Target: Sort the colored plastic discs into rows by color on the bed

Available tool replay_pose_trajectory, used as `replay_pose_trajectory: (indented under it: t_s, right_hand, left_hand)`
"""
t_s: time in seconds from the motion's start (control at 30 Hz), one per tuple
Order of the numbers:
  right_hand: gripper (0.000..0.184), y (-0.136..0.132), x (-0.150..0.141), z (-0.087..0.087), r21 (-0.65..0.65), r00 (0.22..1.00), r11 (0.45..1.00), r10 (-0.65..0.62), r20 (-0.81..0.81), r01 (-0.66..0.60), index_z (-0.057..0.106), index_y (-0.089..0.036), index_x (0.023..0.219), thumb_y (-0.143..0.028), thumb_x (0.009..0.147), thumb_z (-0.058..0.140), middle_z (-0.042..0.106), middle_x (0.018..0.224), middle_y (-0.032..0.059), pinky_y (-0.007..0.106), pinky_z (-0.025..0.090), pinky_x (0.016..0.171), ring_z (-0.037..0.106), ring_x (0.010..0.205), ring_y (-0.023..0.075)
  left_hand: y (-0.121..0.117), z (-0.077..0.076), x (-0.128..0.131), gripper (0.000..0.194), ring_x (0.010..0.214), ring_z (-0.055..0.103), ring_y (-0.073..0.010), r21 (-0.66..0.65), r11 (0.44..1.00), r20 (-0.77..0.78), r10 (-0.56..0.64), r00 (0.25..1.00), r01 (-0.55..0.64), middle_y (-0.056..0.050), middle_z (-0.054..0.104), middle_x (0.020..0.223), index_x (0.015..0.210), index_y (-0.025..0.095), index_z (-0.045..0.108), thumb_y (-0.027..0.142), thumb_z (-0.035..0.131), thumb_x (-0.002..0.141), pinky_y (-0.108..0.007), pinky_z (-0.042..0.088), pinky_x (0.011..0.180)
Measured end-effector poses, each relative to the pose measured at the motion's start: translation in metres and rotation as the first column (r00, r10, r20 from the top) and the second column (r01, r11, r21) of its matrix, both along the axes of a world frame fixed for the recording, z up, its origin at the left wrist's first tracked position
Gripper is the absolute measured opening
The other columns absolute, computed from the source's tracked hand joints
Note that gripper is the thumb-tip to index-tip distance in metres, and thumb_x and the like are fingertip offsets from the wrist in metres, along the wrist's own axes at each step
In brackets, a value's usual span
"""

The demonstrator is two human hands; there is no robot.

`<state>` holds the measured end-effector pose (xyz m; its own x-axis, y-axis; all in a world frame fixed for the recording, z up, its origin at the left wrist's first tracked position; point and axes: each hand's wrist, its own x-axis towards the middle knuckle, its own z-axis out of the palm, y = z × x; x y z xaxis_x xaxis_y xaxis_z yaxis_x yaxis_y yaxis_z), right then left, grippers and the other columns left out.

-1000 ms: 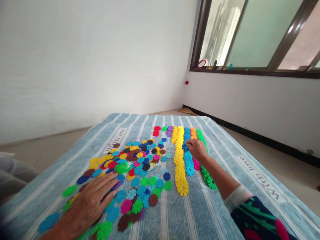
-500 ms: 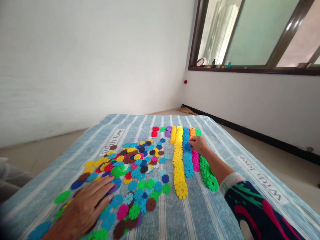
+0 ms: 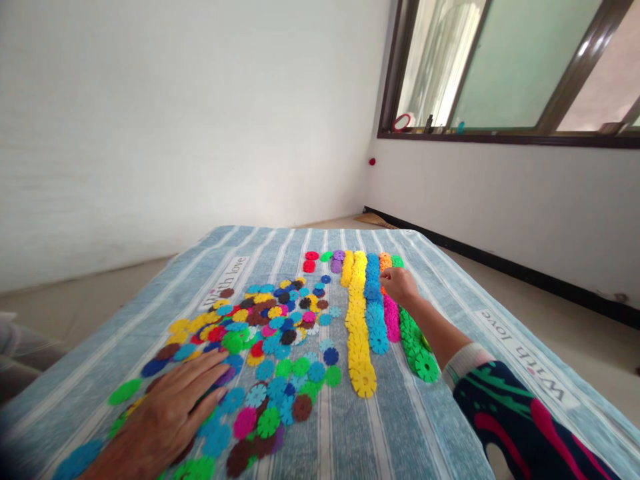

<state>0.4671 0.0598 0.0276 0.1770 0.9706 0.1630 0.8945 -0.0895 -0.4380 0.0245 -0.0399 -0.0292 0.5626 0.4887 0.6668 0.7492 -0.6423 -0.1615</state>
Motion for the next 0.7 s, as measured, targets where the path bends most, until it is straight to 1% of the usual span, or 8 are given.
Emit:
replay_pose_trajectory:
  t_s: [0.1, 0.2, 0.3, 0.33, 0.4, 0.47, 0.57, 0.7]
  right_hand:
    - [0.022, -0.009, -0.010, 0.005, 0.034, 0.998, 0.999, 0.038, 0.059, -0.040, 0.063, -0.015, 0.107, -0.033, 0.094, 0.060, 0.064, 0.106, 0.0051, 0.036, 0.054, 0.074, 0.064, 0.087, 0.0195]
    - [0.019, -0.020, -0.027, 0.009, 0.072, 0.989, 0.992, 0.098, 0.110, -0.106, 0.064, -0.014, 0.096, -0.033, 0.094, 0.060, 0.065, 0.092, 0.0020, 0.033, 0.052, 0.070, 0.063, 0.077, 0.0168]
    - [0.018, -0.035, -0.053, 0.013, 0.113, 0.971, 0.973, 0.185, 0.152, -0.203, 0.067, -0.015, 0.081, -0.020, 0.093, 0.054, 0.063, 0.072, -0.0008, 0.026, 0.043, 0.062, 0.061, 0.069, 0.0157]
    - [0.019, -0.042, -0.063, 0.014, 0.120, 0.959, 0.960, 0.231, 0.165, -0.252, 0.067, -0.016, 0.078, -0.016, 0.091, 0.053, 0.063, 0.070, -0.0009, 0.025, 0.040, 0.061, 0.061, 0.069, 0.0153]
    - [0.022, -0.056, -0.084, 0.016, 0.115, 0.923, 0.926, 0.335, 0.189, -0.359, 0.066, -0.017, 0.072, -0.013, 0.089, 0.053, 0.063, 0.069, -0.0006, 0.023, 0.035, 0.058, 0.059, 0.067, 0.0139]
    - [0.024, -0.072, -0.107, 0.016, 0.098, 0.873, 0.880, 0.438, 0.216, -0.466, 0.064, -0.018, 0.068, -0.013, 0.089, 0.052, 0.063, 0.068, -0.0007, 0.023, 0.033, 0.058, 0.057, 0.065, 0.0128]
    - [0.019, -0.096, -0.140, 0.016, 0.061, 0.782, 0.798, 0.568, 0.256, -0.599, 0.063, -0.019, 0.072, -0.017, 0.089, 0.055, 0.064, 0.073, -0.0004, 0.024, 0.033, 0.060, 0.057, 0.066, 0.0130]
    - [0.018, -0.123, -0.183, 0.012, 0.009, 0.658, 0.685, 0.695, 0.291, -0.728, 0.061, -0.019, 0.074, -0.024, 0.091, 0.057, 0.064, 0.077, 0.0006, 0.025, 0.034, 0.060, 0.058, 0.068, 0.0146]
  left_hand:
    - [0.001, -0.003, -0.001, 0.033, 0.102, 0.066, -0.0231, -0.014, 1.000, 0.004, 0.012, 1.000, -0.012, -0.006, 0.071, 0.112, 0.103, 0.022, 0.067, 0.044, 0.045, 0.093, -0.036, 0.049, 0.090]
    - [0.001, -0.006, -0.002, 0.035, 0.103, 0.065, -0.0234, -0.036, 0.999, 0.012, 0.029, 1.000, -0.028, -0.007, 0.070, 0.113, 0.104, 0.022, 0.068, 0.046, 0.044, 0.094, -0.037, 0.049, 0.091]
    - [0.000, -0.008, -0.003, 0.036, 0.105, 0.064, -0.0233, -0.068, 0.997, 0.019, 0.043, 0.999, -0.042, -0.006, 0.070, 0.115, 0.105, 0.022, 0.068, 0.046, 0.043, 0.094, -0.037, 0.048, 0.093]
    - [0.000, -0.008, -0.002, 0.036, 0.105, 0.064, -0.0233, -0.079, 0.996, 0.019, 0.044, 0.999, -0.042, -0.007, 0.070, 0.115, 0.106, 0.022, 0.068, 0.046, 0.043, 0.094, -0.037, 0.048, 0.094]
    - [-0.001, -0.006, -0.002, 0.036, 0.105, 0.064, -0.0233, -0.094, 0.995, 0.019, 0.043, 0.999, -0.041, -0.007, 0.070, 0.115, 0.105, 0.022, 0.069, 0.045, 0.044, 0.094, -0.037, 0.049, 0.093]
    - [-0.003, -0.004, 0.000, 0.036, 0.104, 0.065, -0.0234, -0.097, 0.994, 0.026, 0.044, 0.999, -0.041, -0.007, 0.070, 0.115, 0.105, 0.022, 0.069, 0.044, 0.043, 0.094, -0.037, 0.050, 0.092]
    - [-0.005, 0.000, 0.002, 0.034, 0.103, 0.066, -0.0240, -0.095, 0.995, 0.038, 0.039, 0.999, -0.035, -0.008, 0.071, 0.113, 0.103, 0.022, 0.070, 0.042, 0.045, 0.093, -0.039, 0.051, 0.091]
    - [-0.010, 0.005, 0.005, 0.030, 0.104, 0.065, -0.0250, -0.138, 0.990, 0.042, 0.023, 0.999, -0.017, -0.009, 0.070, 0.114, 0.103, 0.020, 0.070, 0.037, 0.048, 0.093, -0.041, 0.051, 0.092]
